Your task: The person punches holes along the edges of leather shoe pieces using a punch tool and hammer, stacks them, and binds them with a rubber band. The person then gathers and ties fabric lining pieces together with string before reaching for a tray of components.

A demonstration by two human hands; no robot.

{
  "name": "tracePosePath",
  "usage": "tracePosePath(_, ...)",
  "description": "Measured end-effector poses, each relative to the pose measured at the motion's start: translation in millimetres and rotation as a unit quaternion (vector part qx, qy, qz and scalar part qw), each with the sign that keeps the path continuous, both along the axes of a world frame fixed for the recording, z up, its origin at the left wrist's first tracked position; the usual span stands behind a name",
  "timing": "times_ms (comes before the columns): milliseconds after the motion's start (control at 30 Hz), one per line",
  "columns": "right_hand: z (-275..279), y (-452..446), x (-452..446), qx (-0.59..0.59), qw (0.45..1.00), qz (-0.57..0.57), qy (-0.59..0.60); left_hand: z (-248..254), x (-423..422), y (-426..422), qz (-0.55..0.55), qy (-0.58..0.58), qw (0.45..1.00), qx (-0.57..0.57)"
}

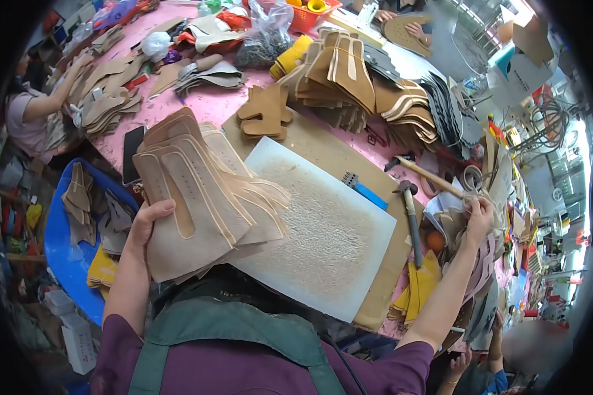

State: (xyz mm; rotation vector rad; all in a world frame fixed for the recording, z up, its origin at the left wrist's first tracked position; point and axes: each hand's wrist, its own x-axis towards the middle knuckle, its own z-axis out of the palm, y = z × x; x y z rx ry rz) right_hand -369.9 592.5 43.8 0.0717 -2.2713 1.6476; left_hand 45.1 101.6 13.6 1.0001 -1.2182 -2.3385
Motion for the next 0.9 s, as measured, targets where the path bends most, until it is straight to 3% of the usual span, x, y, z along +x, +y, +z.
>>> tracePosePath(67,20.0,-3.4,19.5,0.017,1.0,0.004,0.016,5.3,0.4,5.5,-0.032,0.023,0.999,0.008)
tracePosePath(133,34.3,-16.9,35.6,0.322,0.932,-0.087,0.139,11.8,4.0,7.2,-0.059,0.046,0.997,0.011)
tracePosePath(233,50.1,-84.8,81.0,0.438,0.853,0.032,0.281,14.1,1.1,6.9,-0.125,0.041,0.991,-0.025)
tracePosePath(333,49.0,-176.5,148.2,0.342,0.892,0.238,0.176,30.8,-13.8,30.3,-0.251,0.055,0.966,-0.037)
tracePosePath(400,37.5,-216.3,173.3,0.299,0.832,0.443,0.15,37.8,-20.2,41.1,-0.288,0.065,0.954,-0.058)
tracePosePath(467,47.4,-244.1,212.3,0.218,0.83,0.513,-0.006,42.7,-20.5,46.3,-0.364,0.13,0.911,-0.146)
tracePosePath(667,27.9,-257.6,237.9,0.124,0.8,0.577,-0.109,42.1,11.7,46.1,-0.366,0.124,0.917,-0.102)
tracePosePath(800,8.6,-253.8,253.7,-0.096,0.791,0.584,-0.155,38.0,25.0,44.0,-0.349,0.128,0.923,-0.1)
tracePosePath(867,17.9,-260.6,269.0,-0.278,0.785,0.494,-0.248,47.3,33.6,41.4,-0.302,0.125,0.939,-0.105)
tracePosePath(900,14.7,-254.6,258.1,-0.274,0.786,0.496,-0.248,46.4,37.9,35.1,-0.299,0.128,0.94,-0.103)
